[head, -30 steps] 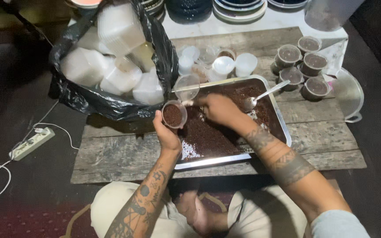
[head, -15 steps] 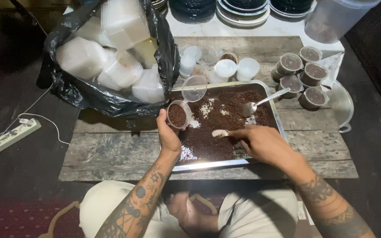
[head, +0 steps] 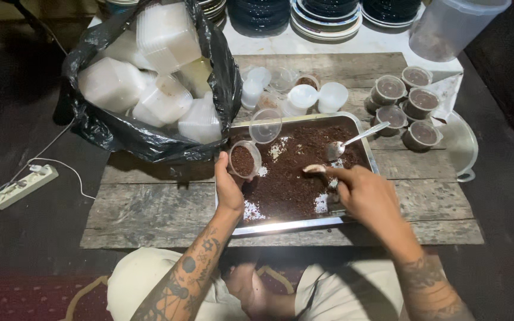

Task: The person fills small plastic containers with a brown granular substance using a spoon, taking the material from a metal tray and placing the filled containers into a group.

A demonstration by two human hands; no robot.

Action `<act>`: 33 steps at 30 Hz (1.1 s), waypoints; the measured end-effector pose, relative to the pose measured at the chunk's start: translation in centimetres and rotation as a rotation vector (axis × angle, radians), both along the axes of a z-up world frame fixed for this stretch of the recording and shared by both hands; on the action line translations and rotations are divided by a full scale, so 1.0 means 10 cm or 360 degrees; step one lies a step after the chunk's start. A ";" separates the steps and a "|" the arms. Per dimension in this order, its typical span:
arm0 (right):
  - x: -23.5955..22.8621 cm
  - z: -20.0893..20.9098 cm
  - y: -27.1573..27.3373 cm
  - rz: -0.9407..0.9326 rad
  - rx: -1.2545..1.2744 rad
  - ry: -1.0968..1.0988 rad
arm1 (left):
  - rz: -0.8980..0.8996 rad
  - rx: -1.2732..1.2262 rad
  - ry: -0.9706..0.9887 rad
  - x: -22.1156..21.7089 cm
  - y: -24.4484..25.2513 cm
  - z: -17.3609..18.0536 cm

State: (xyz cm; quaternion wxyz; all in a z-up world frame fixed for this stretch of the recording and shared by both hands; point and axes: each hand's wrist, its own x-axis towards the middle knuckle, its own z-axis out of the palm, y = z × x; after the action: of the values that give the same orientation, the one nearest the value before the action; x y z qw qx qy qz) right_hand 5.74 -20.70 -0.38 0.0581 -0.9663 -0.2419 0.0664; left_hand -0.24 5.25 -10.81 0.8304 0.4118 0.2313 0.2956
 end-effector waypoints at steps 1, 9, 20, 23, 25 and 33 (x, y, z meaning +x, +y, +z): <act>-0.02 -0.04 0.05 0.0001 0.0002 -0.0005 | 0.0001 0.0002 -0.0005 0.02 0.02 -0.05; -0.18 0.09 0.17 -0.0015 0.0244 0.0089 | -0.0143 -0.0012 0.0026 0.07 0.03 -0.16; -0.09 -0.06 0.31 -0.0111 0.0238 0.0267 | -0.0269 -0.0056 -0.0015 0.03 0.03 -0.07; -0.05 -0.05 0.23 -0.0125 0.0273 0.0280 | -0.0408 -0.0115 -0.0077 -0.05 -0.02 0.15; 0.03 -0.03 0.19 -0.0134 0.0295 0.0262 | -0.0501 -0.0130 -0.0124 -0.05 -0.01 0.20; 0.31 0.43 0.22 0.0058 0.0668 0.0026 | -0.0720 -0.0326 -0.0292 -0.06 0.00 0.07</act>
State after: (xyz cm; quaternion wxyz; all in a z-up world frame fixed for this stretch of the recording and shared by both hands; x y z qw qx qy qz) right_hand 8.87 -18.47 3.92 0.2587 -0.9279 -0.2675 0.0233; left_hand -0.86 5.22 -10.10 0.9302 0.3383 0.0857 0.1136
